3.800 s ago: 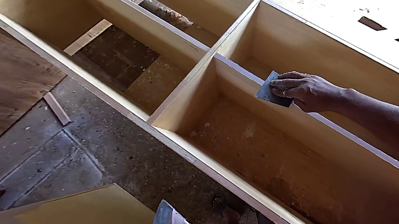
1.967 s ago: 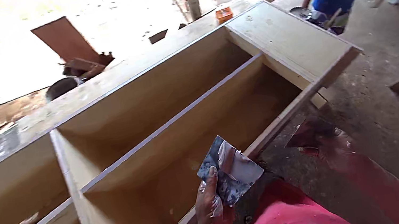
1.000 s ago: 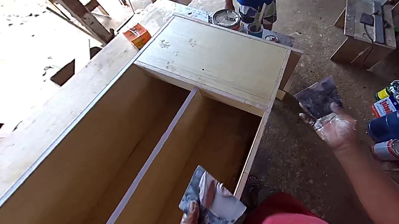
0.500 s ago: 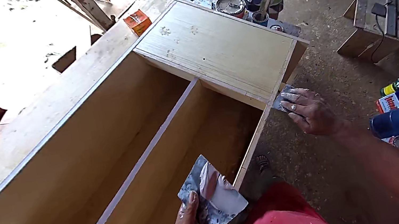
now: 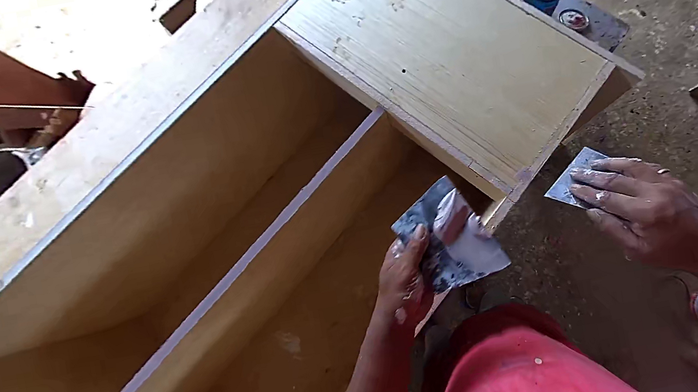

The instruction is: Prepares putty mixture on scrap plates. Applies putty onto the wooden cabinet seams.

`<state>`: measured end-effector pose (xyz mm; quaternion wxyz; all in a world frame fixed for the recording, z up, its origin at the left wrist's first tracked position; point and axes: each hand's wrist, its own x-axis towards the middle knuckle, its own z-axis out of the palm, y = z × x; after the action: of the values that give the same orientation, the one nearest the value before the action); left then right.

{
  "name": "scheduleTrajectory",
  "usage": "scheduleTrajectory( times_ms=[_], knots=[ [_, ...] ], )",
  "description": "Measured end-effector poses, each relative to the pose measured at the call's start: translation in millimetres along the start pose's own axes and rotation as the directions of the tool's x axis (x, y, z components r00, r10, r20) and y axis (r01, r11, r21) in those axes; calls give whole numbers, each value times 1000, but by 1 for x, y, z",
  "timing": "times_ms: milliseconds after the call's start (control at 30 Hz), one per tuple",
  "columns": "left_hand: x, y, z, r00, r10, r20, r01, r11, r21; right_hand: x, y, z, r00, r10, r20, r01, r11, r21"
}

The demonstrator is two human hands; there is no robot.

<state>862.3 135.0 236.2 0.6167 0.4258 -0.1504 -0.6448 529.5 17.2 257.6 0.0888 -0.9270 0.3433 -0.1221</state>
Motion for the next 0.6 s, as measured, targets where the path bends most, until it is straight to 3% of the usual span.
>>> scheduleTrajectory(
  times_ms=[133,333,433,600],
  knots=[
    [31,-4,29,994,-51,99,42,995,91,25,-54,-25,994,-83,-69,88,993,79],
    [50,-6,53,975,-21,223,-35,969,246,42,-70,-28,991,-132,19,133,986,-104],
    [51,-3,57,987,19,158,-62,960,272,28,-62,-23,992,-111,54,115,991,-66],
    [49,35,25,986,132,-102,-101,958,269,-9,-19,7,1000,27,-9,-27,1000,3]
  ],
)
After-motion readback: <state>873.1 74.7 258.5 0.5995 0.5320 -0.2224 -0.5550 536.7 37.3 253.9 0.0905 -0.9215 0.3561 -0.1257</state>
